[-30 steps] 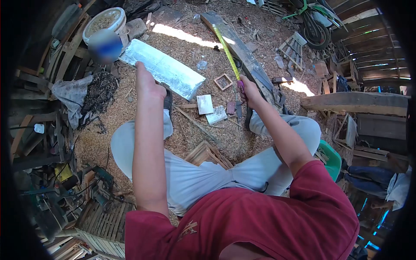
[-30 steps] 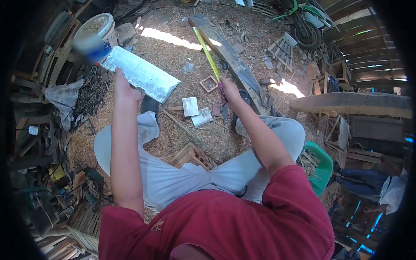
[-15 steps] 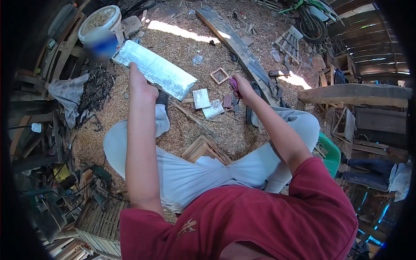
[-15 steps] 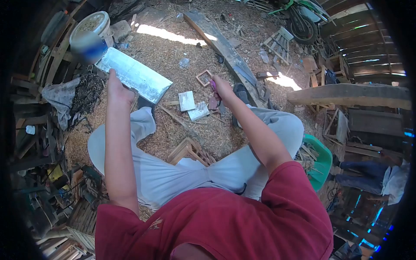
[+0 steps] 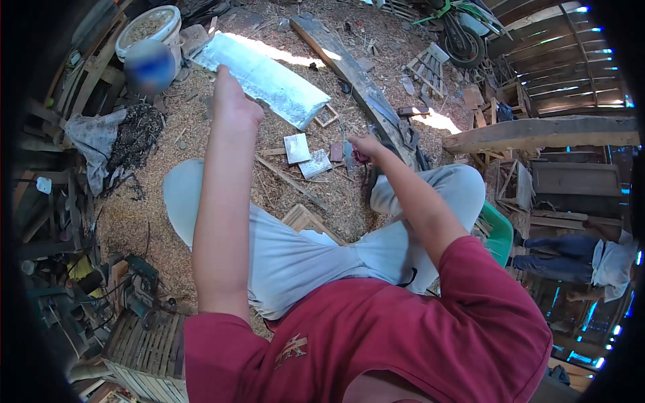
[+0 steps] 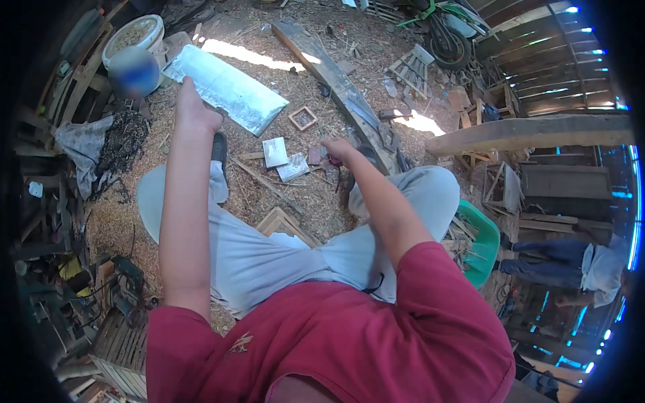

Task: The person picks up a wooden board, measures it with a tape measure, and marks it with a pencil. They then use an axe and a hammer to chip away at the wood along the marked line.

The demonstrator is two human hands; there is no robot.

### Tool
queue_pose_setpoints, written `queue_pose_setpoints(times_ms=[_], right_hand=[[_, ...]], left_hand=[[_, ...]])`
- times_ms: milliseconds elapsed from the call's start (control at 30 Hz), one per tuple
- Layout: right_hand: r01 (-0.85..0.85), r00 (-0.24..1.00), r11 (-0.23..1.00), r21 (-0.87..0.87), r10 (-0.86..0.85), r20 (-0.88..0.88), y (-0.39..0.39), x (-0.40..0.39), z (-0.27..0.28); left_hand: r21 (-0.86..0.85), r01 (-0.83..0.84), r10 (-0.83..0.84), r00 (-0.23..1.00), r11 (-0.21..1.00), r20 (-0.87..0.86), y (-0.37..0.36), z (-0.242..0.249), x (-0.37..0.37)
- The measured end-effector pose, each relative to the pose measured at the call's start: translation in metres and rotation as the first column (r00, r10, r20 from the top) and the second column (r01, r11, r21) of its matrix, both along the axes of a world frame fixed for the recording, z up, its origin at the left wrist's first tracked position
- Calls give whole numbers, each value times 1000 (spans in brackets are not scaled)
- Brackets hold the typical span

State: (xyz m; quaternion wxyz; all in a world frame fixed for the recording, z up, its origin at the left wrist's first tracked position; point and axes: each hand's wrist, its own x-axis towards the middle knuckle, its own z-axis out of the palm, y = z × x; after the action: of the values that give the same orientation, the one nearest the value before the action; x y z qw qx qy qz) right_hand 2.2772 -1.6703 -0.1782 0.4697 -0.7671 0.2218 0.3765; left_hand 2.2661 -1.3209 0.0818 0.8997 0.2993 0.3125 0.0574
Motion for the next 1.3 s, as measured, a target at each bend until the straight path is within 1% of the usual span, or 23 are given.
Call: queue_pose_setpoints(times_ms=[33,133,233,300,333,367,400,433,467,500,567,667,767,867,967,1067,1167,1267,1300], right_hand=[[-53,998,998,-41,54,32,-5,2,-20],[117,992,978,-170,-109,55,-8,-16,-75],[289,956,947,-142,-293,-9,-4,-54,-159],[237,971,953,-190,-240,6,1,-83,-182],[207,978,955,-212,-209,14,3,-93,-201],[175,978,960,-221,-195,-72,5,-96,-220],[186,974,961,-206,-208,-91,7,-98,-228],[203,968,960,-191,-226,-109,8,-99,-235],[221,961,959,-176,-245,-125,10,-99,-242],[229,962,953,-197,-253,-106,10,-97,-250],[240,961,941,-240,-266,-80,12,-99,-266],[264,963,941,-210,-268,10,20,-93,-222],[348,934,908,-231,-357,4,24,-90,-224],[368,922,903,-221,-385,-40,27,-84,-201],[326,920,878,-351,-380,-94,31,-74,-188],[327,903,828,-456,-416,-109,40,-70,-191],[351,867,781,-516,-479,-137,44,-69,-209],[323,875,832,-451,-444,-193,34,-73,-186],[295,896,856,-425,-402,-187,29,-76,-188]], left_hand=[[8,9,-9,1000,1000,8,-3,-3,2],[21,10,-9,1000,1000,-26,-12,-11,7],[69,47,-42,996,996,-77,-27,-23,11],[119,91,-77,990,989,-116,-39,-40,14],[110,75,-59,988,991,-143,-44,-48,17],[103,54,-36,985,993,-167,-51,-57,21],[97,34,-15,982,995,-187,-57,-68,26],[127,38,-17,986,991,-165,-62,-85,31],[149,33,-5,984,988,-180,-64,-101,37],[174,29,6,980,984,-197,-68,-111,41],[223,27,25,973,974,-228,-82,-115,45],[300,78,-20,981,951,-194,-72,-152,57],[340,87,-25,983,936,-182,-84,-147,66],[375,106,-61,990,921,-131,-83,-154,71],[393,126,-69,985,911,-156,-86,-158,73],[398,136,-88,987,907,-138,-88,-160,70],[401,124,-71,987,908,-146,-84,-164,68],[389,106,-49,987,915,-154,-79,-162,64],[375,99,-37,985,922,-168,-81,-156,64]])
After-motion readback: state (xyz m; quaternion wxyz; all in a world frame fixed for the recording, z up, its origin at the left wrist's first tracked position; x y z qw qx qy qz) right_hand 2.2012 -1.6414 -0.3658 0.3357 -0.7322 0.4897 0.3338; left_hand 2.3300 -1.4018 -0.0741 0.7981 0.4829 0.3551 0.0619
